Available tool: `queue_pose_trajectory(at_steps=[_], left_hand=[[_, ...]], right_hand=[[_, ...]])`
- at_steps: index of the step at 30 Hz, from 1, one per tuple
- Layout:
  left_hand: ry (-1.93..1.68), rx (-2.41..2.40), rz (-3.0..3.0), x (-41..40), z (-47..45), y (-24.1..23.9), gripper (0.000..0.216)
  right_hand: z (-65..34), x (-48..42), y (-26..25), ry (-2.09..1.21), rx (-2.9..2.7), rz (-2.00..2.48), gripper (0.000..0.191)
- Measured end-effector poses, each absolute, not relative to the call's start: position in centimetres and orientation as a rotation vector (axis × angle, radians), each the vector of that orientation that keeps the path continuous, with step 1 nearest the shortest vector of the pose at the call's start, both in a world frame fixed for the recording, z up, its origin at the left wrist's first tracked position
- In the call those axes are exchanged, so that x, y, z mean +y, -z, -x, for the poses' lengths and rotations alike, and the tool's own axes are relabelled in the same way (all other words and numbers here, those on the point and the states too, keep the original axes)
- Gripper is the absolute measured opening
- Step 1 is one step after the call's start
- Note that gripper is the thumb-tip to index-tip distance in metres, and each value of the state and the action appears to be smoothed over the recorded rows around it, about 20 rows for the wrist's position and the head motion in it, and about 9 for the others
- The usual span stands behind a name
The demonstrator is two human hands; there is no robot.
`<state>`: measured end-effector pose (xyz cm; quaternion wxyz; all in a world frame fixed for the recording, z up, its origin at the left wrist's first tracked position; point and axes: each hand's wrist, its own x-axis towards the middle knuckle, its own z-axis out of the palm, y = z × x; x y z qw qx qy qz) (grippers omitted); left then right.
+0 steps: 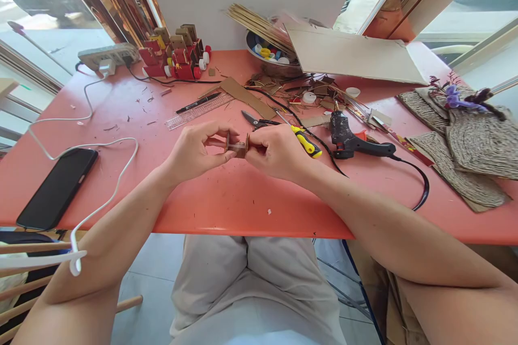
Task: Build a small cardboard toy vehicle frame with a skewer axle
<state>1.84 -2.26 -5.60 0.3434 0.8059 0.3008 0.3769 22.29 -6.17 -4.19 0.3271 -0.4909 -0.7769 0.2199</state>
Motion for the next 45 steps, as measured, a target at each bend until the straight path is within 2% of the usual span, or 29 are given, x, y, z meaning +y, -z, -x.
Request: queue_pose_trajectory(at_steps=[4, 9, 15, 18, 22, 29, 45], left_hand=[[-1.009, 0.778, -2.071, -2.4, -2.0, 5.2, 0.011], [-1.014, 0.786, -2.076, -2.0, -1.8, 5.4, 0.013], [-0.943, 0.681, -2.179, -2.3, -2.0, 5.2, 0.045], [-0.796, 0.717, -2.156, -2.8, -2.4, 4.8, 0.037], [-0.806, 0.730, -2.016, -3.3, -2.7, 4.8, 0.028], [-0.786, 0.685, -1.864, -3.4, -2.5, 4.5, 0.030], [-0.830, 0.726, -1.862, -3.5, -2.5, 4.1, 0.033]], right_hand=[[-22.2, -6.4, 3.8, -0.632, -1.974, 1.205, 0.028], [-22.2, -6.3, 3.8, -0.745, -1.941, 1.148, 0.018], [-22.0, -6.2, 3.9, -0.664, -2.029, 1.280, 0.019], [-21.8, -6.5, 3.9, -0.672, -2.069, 1.289, 0.019], [-21.5, -6.8, 3.9, -0.707, -2.018, 1.227, 0.024], [-21.4, -7.0, 3.8, -0.903, -1.876, 1.067, 0.016], [-21.4, -6.4, 4.4, -1.241, -1.674, 0.945, 0.015]])
